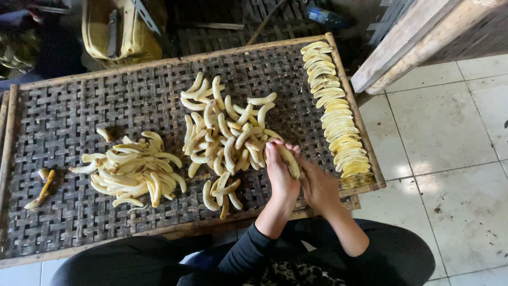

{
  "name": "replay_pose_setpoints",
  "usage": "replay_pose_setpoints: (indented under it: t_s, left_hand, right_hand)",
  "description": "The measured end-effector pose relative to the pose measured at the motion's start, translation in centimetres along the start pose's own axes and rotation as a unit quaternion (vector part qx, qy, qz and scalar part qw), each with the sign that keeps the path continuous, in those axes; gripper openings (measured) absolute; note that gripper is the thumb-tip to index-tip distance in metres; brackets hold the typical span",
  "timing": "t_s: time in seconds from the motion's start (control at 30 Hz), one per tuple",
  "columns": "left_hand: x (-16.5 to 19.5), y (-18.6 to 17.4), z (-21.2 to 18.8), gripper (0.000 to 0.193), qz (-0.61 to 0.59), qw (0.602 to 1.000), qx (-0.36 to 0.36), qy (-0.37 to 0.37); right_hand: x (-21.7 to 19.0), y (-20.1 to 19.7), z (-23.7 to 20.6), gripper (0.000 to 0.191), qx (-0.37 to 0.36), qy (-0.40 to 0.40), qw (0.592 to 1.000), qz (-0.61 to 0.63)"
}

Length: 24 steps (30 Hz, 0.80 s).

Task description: The person sits on the floor at a woven bamboo tray holding piles of peeled banana pieces. They pick up banana pieces, use a small knife to trim and peel remaining skin and tips, and arrange the trimmed banana halves in neat rows along the right edge of the tray.

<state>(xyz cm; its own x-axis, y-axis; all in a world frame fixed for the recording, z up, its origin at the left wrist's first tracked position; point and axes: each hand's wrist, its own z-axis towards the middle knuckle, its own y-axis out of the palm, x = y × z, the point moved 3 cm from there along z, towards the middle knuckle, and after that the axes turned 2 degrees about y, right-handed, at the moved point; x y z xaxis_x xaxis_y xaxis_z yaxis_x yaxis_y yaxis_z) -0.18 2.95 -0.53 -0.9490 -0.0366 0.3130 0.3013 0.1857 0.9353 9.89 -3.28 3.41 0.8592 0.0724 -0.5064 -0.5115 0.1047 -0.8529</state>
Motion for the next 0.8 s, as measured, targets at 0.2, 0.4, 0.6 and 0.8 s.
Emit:
replay_pose_setpoints:
  t_s: [0.2,0.4,0.6,0.8]
  left_hand:
    - [-0.3,-0.1,-0.2,0.026,0.031,0.994,0.008,-0.108]
    - [-1.9,-3.2,0.5,0.032,-0.047,0.959,0.081,-0.266]
    - [-2.4,-6.3,1.1,0.034,-0.027,0.937,0.071,-0.342]
    - [-1.9,-7.6,1.0,0.040,-0.011,0.943,0.018,-0.331]
  right_hand:
    - [-0.4,-0.7,0.9,0.044,0.031,-0.063,0.997,0.029]
    - [1.2,0.7,1.3,0.043,0.000,-0.031,0.999,-0.034]
    - [1.9,0.9,2.0,0.036,0.010,-0.057,0.998,0.007]
    - [1.7,2.0,2.7,0.033,0.056,-0.115,0.991,-0.051]
